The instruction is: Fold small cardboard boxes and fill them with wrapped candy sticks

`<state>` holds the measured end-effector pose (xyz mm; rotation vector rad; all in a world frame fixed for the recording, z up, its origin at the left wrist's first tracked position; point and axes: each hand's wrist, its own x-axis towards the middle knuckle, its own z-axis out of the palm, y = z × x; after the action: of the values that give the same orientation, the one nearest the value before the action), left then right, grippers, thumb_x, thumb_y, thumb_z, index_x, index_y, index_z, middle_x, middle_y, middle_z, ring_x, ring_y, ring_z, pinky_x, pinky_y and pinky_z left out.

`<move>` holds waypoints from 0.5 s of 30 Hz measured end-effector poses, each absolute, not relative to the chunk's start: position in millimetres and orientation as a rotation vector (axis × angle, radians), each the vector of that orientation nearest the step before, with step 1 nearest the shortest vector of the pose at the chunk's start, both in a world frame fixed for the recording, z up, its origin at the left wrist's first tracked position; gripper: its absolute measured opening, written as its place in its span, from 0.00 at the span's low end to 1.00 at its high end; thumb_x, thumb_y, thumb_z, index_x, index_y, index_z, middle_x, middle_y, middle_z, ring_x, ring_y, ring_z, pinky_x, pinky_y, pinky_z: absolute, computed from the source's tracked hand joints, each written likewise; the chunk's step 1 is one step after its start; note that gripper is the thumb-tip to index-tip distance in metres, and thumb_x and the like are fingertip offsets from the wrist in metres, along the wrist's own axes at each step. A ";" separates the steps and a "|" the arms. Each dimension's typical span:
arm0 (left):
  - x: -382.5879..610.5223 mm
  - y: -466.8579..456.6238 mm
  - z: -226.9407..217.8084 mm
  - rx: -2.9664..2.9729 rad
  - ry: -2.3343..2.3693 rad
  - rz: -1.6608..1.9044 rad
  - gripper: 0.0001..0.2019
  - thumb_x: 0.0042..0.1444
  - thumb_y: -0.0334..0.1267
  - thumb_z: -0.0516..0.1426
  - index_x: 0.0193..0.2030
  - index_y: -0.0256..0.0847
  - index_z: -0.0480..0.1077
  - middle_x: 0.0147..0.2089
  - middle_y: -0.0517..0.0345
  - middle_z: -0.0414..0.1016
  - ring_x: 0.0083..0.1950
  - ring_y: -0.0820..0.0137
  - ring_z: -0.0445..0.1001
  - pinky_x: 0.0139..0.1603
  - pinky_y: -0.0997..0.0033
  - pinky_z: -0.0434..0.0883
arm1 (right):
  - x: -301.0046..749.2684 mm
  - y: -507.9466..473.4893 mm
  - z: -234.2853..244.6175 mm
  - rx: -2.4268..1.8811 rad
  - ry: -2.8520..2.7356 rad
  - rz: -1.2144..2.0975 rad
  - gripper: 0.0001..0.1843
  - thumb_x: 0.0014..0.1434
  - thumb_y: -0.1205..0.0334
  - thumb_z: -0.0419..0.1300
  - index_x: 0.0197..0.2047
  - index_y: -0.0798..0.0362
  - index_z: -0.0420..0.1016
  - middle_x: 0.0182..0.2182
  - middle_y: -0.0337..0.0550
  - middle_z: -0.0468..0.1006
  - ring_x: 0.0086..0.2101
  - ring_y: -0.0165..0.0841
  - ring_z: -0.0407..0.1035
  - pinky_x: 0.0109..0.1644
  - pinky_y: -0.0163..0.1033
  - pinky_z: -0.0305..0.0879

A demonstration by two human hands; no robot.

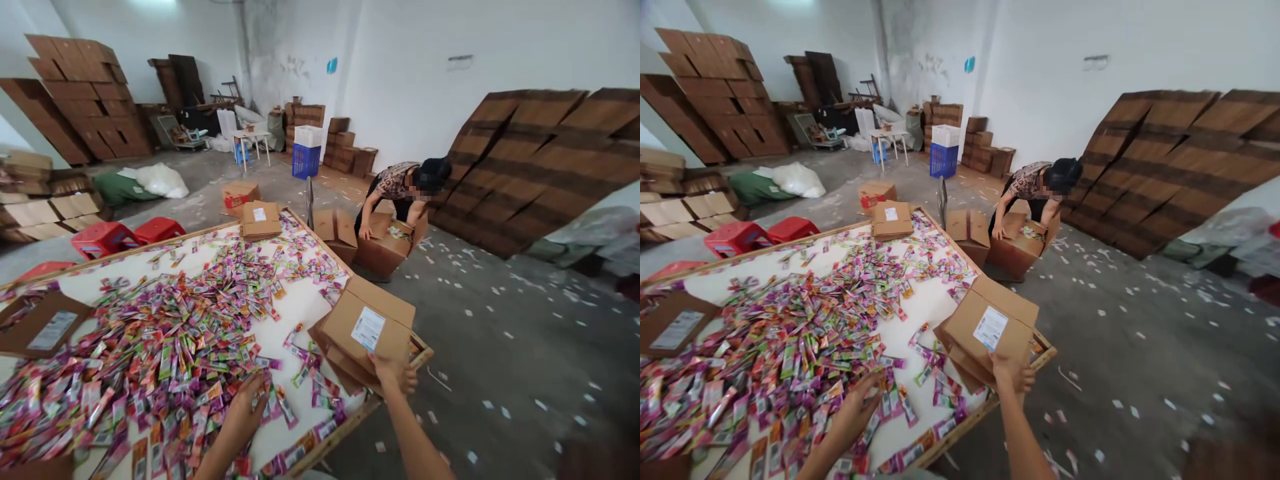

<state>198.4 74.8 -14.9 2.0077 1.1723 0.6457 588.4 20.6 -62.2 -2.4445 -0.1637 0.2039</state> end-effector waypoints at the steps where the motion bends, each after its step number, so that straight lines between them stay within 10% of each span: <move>1: 203.5 74.7 -16.4 2.002 1.172 0.641 0.18 0.60 0.44 0.54 0.54 0.45 0.76 0.56 0.44 0.78 0.61 0.55 0.73 0.63 0.49 0.68 | 585.8 20.0 -63.5 -2.464 -0.072 0.201 0.55 0.40 0.42 0.70 0.62 0.70 0.61 0.56 0.84 0.63 0.58 0.68 0.59 0.54 0.68 0.58; 9: 188.4 65.9 -26.8 1.847 1.265 0.656 0.20 0.60 0.46 0.55 0.57 0.46 0.73 0.60 0.44 0.75 0.63 0.53 0.71 0.65 0.47 0.65 | 599.5 -6.5 18.5 -2.020 -0.263 0.242 0.42 0.47 0.42 0.63 0.58 0.61 0.65 0.44 0.66 0.78 0.42 0.52 0.74 0.44 0.53 0.70; 15: 193.5 93.3 41.5 1.500 1.459 1.186 0.38 0.60 0.55 0.55 0.71 0.42 0.48 0.73 0.40 0.54 0.73 0.54 0.55 0.70 0.48 0.58 | 551.4 11.0 109.3 -1.733 -1.215 0.653 0.25 0.46 0.41 0.65 0.41 0.50 0.80 0.38 0.50 0.83 0.38 0.44 0.77 0.41 0.41 0.72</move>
<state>193.5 93.3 41.5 1.4997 1.4586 1.1862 551.4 11.0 109.3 -1.7334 -1.2152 0.6531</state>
